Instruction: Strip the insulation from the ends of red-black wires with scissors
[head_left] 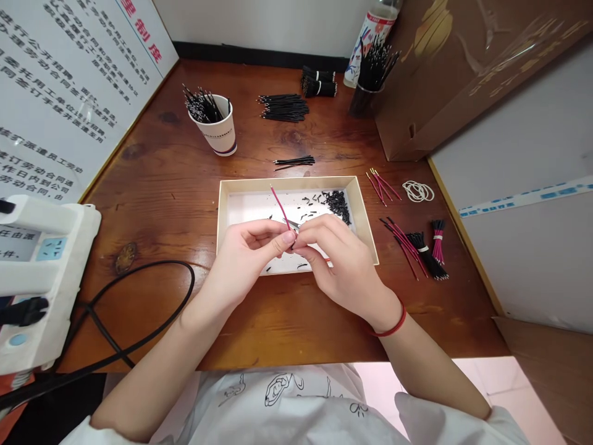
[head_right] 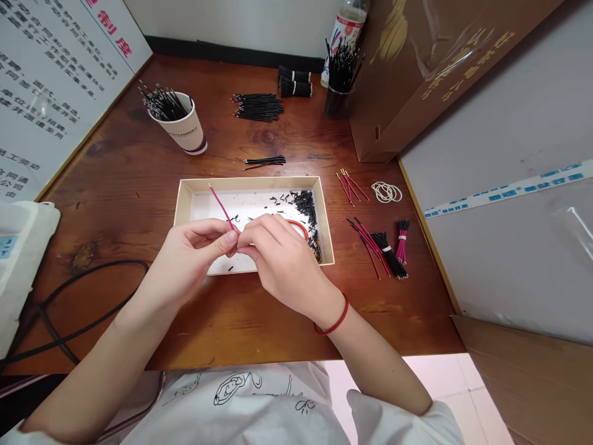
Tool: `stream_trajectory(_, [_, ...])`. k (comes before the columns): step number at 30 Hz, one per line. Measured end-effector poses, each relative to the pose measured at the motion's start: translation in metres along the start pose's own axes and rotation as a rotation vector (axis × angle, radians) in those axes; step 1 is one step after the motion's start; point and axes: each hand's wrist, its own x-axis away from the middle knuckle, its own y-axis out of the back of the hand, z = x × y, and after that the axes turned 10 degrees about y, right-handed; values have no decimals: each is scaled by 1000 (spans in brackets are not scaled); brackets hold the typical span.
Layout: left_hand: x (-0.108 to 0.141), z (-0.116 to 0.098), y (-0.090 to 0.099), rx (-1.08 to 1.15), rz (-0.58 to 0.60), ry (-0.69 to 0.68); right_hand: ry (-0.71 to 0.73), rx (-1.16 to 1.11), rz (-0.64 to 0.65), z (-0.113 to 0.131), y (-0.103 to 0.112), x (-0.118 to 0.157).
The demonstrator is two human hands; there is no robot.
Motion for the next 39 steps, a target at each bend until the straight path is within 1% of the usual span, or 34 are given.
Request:
stream_trajectory(2, [-1, 1, 1, -29, 13, 3, 25, 92, 20, -1, -4, 1])
stream_trajectory(4, [-1, 1, 2, -58, 32, 19, 59, 149, -7, -1, -9, 3])
stream_trajectory(8, [0, 2, 5, -95, 80, 17, 117, 95, -91, 0, -18, 4])
stream_trajectory(13, [2, 1, 8, -104, 82, -23, 96, 59, -113, 1, -22, 0])
stream_trajectory(19, [3, -1, 7, -140, 56, -43, 81, 41, -143, 2, -20, -3])
stream_trajectory(24, [2, 0, 6, -131, 70, -43, 47, 1, -112, 2, -17, -2])
stream_trajectory(29, [1, -1, 8, -198, 86, -48, 15, -38, -101, 3, -17, -1])
stream_trajectory(31, [2, -3, 7, -231, 96, -56, 2, -48, -108, 3, -13, -2])
stream_trajectory(33, [3, -6, 7, -267, 97, -71, -15, -69, -109, 1, -5, -3])
stream_trajectory(35, [4, -7, 6, -320, 42, -107, -89, -43, -60, -5, 7, -3])
stream_trajectory(36, [3, -7, 6, -360, -12, -135, -159, 3, 1, -9, 12, -3])
stream_trajectory(39, [1, -4, 8, -519, -196, -241, -429, 211, 290, -21, 22, -1])
